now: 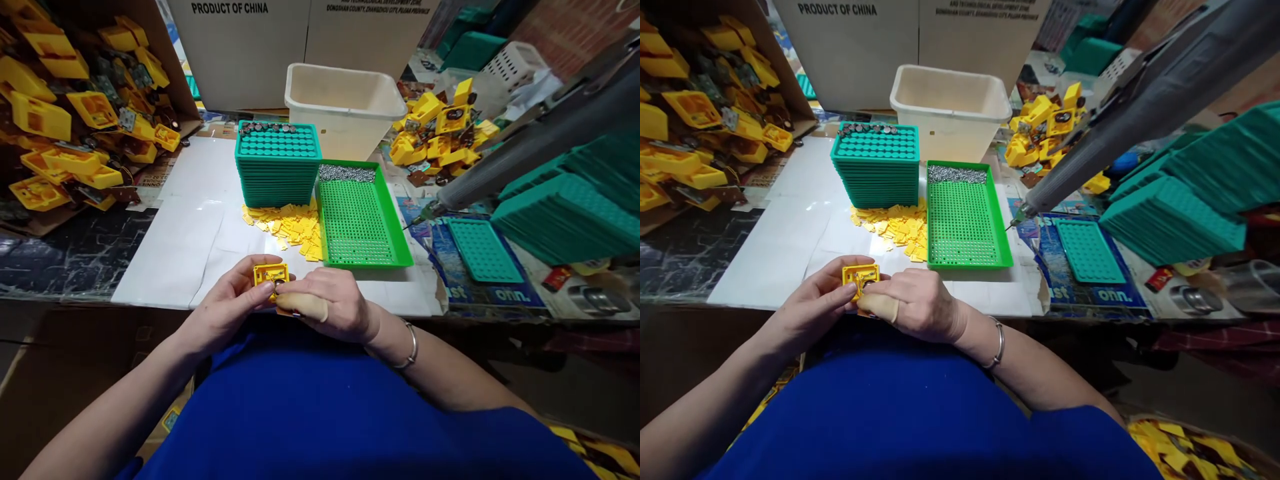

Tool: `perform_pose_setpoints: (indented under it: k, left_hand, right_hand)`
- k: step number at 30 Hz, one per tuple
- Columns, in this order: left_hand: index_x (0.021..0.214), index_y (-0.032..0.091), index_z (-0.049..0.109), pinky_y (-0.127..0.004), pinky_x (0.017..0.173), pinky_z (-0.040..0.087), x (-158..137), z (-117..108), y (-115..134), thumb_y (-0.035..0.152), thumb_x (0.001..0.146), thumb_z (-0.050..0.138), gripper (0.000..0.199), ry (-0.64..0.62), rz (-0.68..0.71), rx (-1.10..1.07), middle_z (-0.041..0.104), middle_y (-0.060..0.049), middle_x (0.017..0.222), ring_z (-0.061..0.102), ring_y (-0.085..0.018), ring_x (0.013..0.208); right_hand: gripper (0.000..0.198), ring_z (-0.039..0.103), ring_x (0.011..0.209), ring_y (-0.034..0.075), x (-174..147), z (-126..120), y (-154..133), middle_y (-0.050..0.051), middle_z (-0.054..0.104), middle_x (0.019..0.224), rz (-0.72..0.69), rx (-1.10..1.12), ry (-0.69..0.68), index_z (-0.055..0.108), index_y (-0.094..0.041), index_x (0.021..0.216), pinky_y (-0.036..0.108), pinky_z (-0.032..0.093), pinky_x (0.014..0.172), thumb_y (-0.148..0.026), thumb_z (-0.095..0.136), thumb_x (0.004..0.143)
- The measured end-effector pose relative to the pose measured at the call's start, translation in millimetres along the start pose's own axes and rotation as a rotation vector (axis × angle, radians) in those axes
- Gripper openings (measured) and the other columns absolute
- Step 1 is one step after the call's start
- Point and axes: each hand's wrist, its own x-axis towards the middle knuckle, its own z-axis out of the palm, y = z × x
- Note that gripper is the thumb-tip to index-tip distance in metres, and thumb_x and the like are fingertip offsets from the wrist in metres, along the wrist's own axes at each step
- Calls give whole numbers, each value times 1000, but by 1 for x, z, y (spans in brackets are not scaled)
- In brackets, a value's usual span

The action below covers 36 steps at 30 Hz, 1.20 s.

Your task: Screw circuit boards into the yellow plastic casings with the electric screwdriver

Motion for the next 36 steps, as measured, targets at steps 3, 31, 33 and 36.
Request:
perform_pose_setpoints:
  k: [3, 31, 33, 36]
  left_hand:
    - [108, 21, 62, -22, 70, 53, 4, 1, -3, 26, 79, 76, 33, 57, -6, 18, 73, -5, 95, 68, -16, 84]
    - [106, 18, 70, -40, 85, 55, 10, -6, -12, 20, 80, 59, 28, -107, -79, -158, 71, -7, 96, 67, -24, 92]
    - [107, 17, 69, -39, 84, 55, 11, -6, -11, 18, 78, 58, 31, -118, -71, -144, 71, -8, 98, 67, -24, 91]
    - [106, 18, 69, -39, 82, 56, 13, -6, -11, 16, 75, 60, 33, -121, -76, -110, 71, -7, 101, 67, -23, 90]
  right_hand:
    - [13, 66, 67, 10, 3, -3, -1, 5, 77, 90, -114, -115, -57, 66, -14, 99, 24, 49, 59, -17, 54, 95]
    - [29, 60, 75, 12, 11, -13, 2, 5, 64, 83, 343, 60, -321, 69, -14, 107, 21, 49, 68, -31, 47, 99]
    - [30, 58, 75, 12, 12, -13, 5, 5, 62, 82, 334, 87, -349, 70, -14, 106, 21, 48, 68, -30, 45, 99]
    - [30, 56, 75, 12, 15, -15, 10, 5, 60, 81, 325, 107, -410, 69, -13, 106, 22, 46, 68, -29, 45, 100]
